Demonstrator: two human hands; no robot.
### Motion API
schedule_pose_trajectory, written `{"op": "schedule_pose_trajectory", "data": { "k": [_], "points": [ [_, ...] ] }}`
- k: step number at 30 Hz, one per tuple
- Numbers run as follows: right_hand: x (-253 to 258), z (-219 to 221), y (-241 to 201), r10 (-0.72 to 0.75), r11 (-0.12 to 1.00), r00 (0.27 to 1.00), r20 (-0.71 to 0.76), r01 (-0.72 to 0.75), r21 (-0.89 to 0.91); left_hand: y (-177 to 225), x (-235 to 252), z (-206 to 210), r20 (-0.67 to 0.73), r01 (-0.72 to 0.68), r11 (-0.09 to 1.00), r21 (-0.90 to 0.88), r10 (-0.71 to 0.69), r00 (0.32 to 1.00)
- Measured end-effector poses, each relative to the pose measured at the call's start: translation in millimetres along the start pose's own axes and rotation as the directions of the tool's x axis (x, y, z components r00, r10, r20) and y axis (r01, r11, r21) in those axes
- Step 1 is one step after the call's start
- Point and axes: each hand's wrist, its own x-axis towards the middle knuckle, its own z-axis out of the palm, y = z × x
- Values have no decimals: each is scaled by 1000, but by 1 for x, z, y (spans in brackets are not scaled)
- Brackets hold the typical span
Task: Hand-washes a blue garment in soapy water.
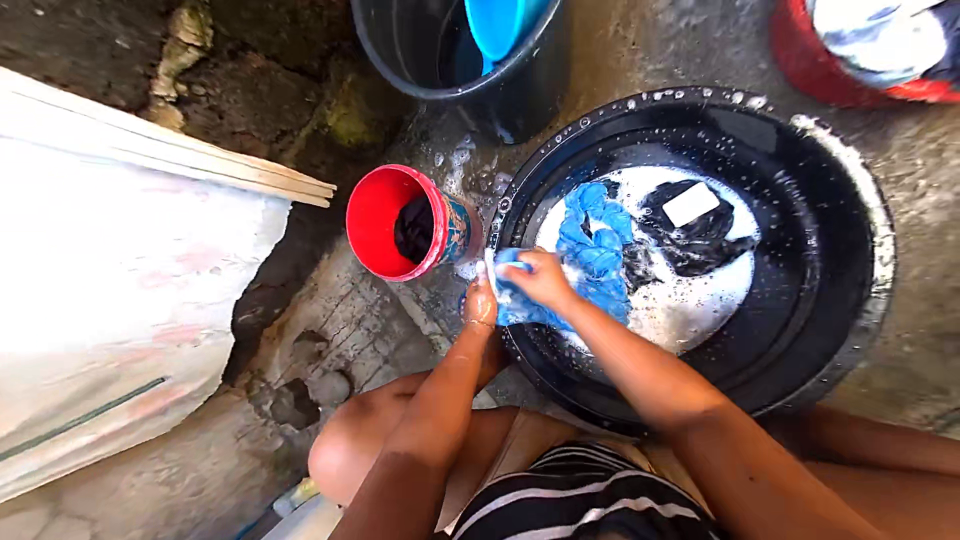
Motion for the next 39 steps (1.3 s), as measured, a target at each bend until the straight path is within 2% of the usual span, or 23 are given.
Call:
{"op": "schedule_pose_trajectory", "data": {
  "k": [2,3,5,7,10,11,13,15,17,19,20,22,24,26,28,29,30,33,34,36,37,38,39],
  "points": [
    [-6,26,-9,-179,970,975,-131,197,142,-2,-3,4,29,-15,998,-55,17,999],
    [-4,32,10,-174,969,978,-117,191,158,-1,-4,4,20,-28,991,-131,31,999],
    [-3,24,62,3,999,1000,15,-3,47,-5,-12,3,2,-50,969,-242,52,999],
    [6,8,62,76,996,997,33,-74,-47,5,-6,2,-10,-75,943,-323,76,997],
    [-10,31,-3,-201,976,967,-155,212,55,11,-16,-1,45,12,943,-332,3,999],
    [-11,40,-4,-266,953,951,-157,284,103,10,-18,-1,67,50,937,-345,-29,997],
    [-2,37,39,-231,972,973,-31,232,31,1,-11,0,52,13,937,-348,5,999],
    [12,6,80,-36,987,985,171,62,-148,3,-5,2,33,-14,929,-370,28,999],
    [15,-6,53,24,984,983,180,8,-177,10,-6,3,32,-17,913,-407,32,999],
    [6,13,2,-137,991,990,34,137,5,10,-12,4,28,-9,889,-458,25,999],
    [4,24,-5,-193,975,981,-24,195,106,8,-12,3,28,1,877,-481,14,1000],
    [6,31,33,-167,973,986,25,161,168,4,-13,-1,1,3,898,-440,-3,1000],
    [14,6,80,-35,997,981,191,22,72,8,-8,1,6,-5,908,-419,8,1000],
    [23,-8,53,-34,999,980,198,32,13,18,-2,4,-26,-19,908,-418,9,1000],
    [6,15,-1,-174,978,983,54,165,131,10,-14,1,-21,25,924,-382,-35,999],
    [2,27,-9,-214,961,977,-17,214,174,9,-15,1,-24,50,927,-372,-63,998],
    [5,31,2,-214,961,977,-25,215,175,11,-12,2,-37,54,926,-373,-73,997],
    [23,2,76,-6,999,983,185,12,-34,9,-3,4,-38,-4,933,-359,-11,999],
    [26,-2,74,19,997,979,201,-5,-72,8,-3,3,-43,-25,938,-346,11,999],
    [15,11,27,-94,996,993,69,94,-7,12,-5,2,-81,-29,960,-278,7,997],
    [2,23,4,-173,983,985,-24,175,60,17,-9,1,-98,33,969,-243,-59,993],
    [-1,34,-1,-234,961,968,-96,245,131,27,-8,1,-93,100,968,-229,-124,988],
    [3,37,12,-252,951,961,-114,267,156,20,-2,4,-124,45,974,-221,-74,990]
  ]
}}
